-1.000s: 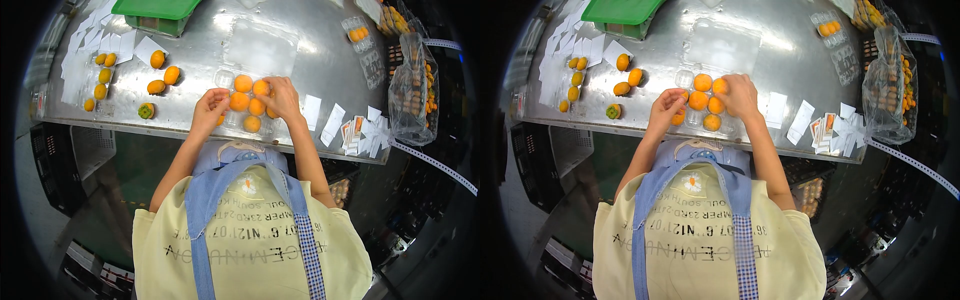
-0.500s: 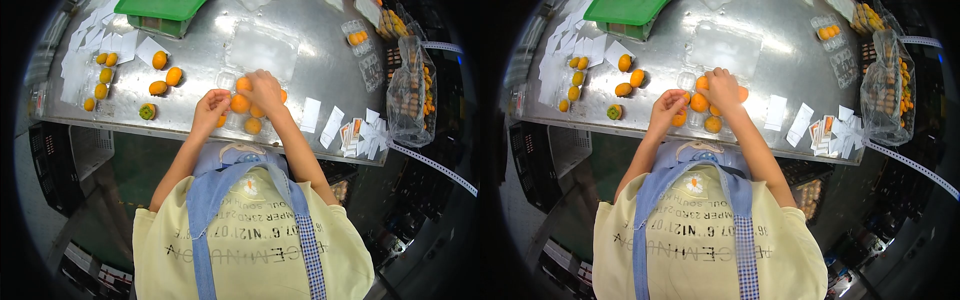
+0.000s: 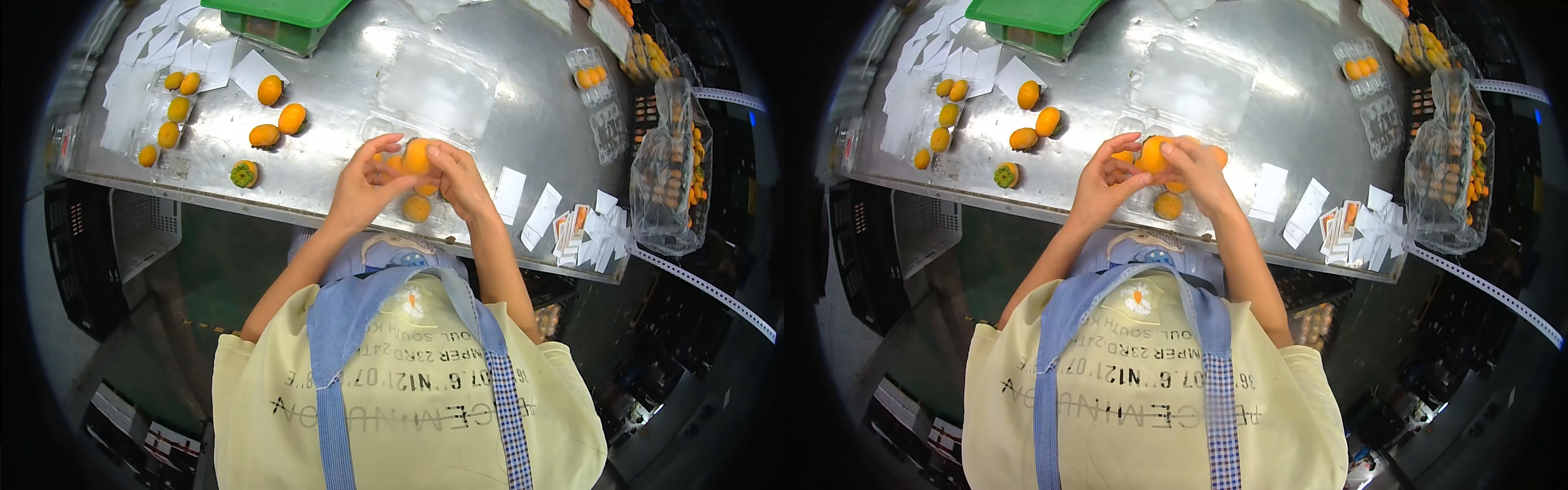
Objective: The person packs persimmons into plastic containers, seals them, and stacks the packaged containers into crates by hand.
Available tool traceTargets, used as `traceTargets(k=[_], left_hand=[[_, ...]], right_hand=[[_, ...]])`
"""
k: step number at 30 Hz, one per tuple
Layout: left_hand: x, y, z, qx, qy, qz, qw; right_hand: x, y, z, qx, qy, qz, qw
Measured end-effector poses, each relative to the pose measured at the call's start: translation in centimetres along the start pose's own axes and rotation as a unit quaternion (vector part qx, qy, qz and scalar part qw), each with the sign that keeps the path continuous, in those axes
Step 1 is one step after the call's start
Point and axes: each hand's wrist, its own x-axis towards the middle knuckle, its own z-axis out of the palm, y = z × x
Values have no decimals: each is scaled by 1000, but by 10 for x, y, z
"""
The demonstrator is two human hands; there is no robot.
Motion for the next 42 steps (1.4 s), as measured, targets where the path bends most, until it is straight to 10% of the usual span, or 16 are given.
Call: traceTargets(k=[23,35,42], left_hand=[[-10,11,15,18,-66,-41,997],[-3,-5,0,71,-14,-69,995],[-8,-13,-19,40,68,-85,993]], right_hand=[[-38,26,-20,115,24,5,993],[-156,-229,-330,172,413,-441,779],[-85,-121,-225,-66,319,-255,910]])
